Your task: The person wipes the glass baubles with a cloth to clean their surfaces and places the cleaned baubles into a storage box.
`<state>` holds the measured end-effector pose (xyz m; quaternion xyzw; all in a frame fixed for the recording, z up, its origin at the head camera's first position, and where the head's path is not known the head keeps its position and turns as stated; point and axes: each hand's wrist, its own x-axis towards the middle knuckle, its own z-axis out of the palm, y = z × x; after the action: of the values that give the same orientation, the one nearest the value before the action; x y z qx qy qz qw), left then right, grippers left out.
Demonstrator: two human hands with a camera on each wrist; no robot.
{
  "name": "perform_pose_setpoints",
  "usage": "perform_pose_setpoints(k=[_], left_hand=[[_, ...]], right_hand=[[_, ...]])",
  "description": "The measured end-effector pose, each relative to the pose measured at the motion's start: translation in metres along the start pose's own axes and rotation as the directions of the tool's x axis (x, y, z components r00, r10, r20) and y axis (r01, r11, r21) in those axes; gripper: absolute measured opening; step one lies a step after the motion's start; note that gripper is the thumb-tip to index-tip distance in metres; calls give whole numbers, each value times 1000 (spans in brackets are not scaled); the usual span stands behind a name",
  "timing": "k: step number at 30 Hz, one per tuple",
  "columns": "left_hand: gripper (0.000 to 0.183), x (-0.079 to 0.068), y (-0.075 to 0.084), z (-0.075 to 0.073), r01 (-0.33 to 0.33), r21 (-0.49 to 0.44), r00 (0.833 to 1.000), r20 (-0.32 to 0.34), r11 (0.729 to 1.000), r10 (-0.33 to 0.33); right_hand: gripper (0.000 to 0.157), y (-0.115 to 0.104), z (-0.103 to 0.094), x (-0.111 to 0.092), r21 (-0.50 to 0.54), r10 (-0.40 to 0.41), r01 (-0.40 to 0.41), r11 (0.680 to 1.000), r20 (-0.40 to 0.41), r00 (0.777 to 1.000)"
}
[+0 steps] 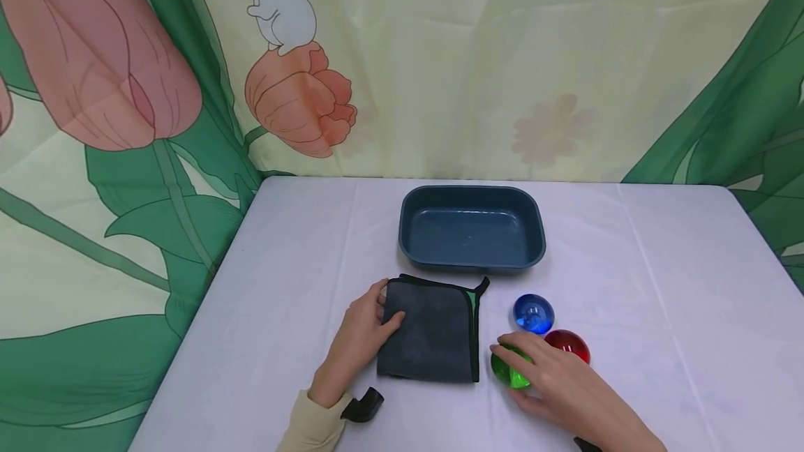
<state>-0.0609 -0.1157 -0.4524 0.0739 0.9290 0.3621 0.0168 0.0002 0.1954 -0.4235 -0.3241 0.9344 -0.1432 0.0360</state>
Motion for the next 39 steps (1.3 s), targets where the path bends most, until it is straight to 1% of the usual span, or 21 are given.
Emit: perform_pose_setpoints(k=[4, 7, 10, 13, 18, 23, 24, 25, 26, 27, 30, 31, 32, 33, 34, 36, 39], left_hand=[[50, -3, 0, 0, -12, -89, 998, -55, 996, 7], [37, -5, 2, -2, 5, -153, 998, -67, 988, -16], [26, -6, 5, -5, 43, -209, 997, -48, 977, -54], [20, -7, 8, -8, 58, -252, 997, -29, 966, -67], [17, -8, 12, -10, 62, -292, 998, -3, 954, -65], [20, -10, 19, -14, 78, -366, 997, 34, 927, -70], [20, -10, 21, -15, 76, -378, 997, 32, 923, -70], [21, -10, 23, -17, 74, -389, 997, 27, 918, -69], [22, -11, 25, -18, 67, -397, 998, 20, 915, -65], [23, -11, 27, -19, 59, -408, 998, 12, 911, -60], [22, -12, 34, -21, 31, -438, 999, -26, 899, -47], [22, -12, 36, -22, 19, -445, 998, -41, 895, -41], [21, -12, 38, -22, 4, -455, 998, -55, 891, -33], [21, -12, 40, -22, -10, -466, 997, -69, 885, -25], [21, -11, 42, -22, -23, -477, 997, -81, 879, -18], [22, -11, 46, -22, -42, -496, 996, -93, 867, -6], [24, -11, 52, -23, -51, -517, 996, -89, 854, 5]], right_hand=[[64, 0, 1, 1, -2, -27, 27, 1000, -33, 999], [62, -1, 0, 4, -25, -64, 62, 998, -83, 994], [62, -2, -2, 7, -33, -101, 98, 995, -138, 985], [64, -3, -6, 10, -17, -118, 117, 993, -189, 975], [62, -3, -10, 14, -5, -132, 136, 991, -268, 954], [63, -1, -16, 18, 1, -127, 135, 991, -324, 937], [63, -1, -17, 19, 6, -134, 144, 989, -339, 931], [58, -1, -19, 21, 11, -135, 147, 989, -346, 929], [59, -1, -20, 23, 15, -142, 157, 987, -361, 922], [54, 0, -21, 24, 18, -144, 162, 987, -369, 918], [57, -2, -23, 30, 26, -139, 164, 986, -406, 903], [57, -3, -23, 32, 33, -129, 157, 987, -417, 900], [62, -4, -24, 34, 42, -121, 154, 987, -436, 892], [61, -4, -25, 35, 53, -107, 146, 988, -448, 887], [65, -5, -26, 37, 67, -94, 141, 988, -466, 880], [61, -7, -27, 40, 105, -67, 135, 985, -490, 869], [61, -10, -28, 43, 165, -31, 130, 978, -497, 867]])
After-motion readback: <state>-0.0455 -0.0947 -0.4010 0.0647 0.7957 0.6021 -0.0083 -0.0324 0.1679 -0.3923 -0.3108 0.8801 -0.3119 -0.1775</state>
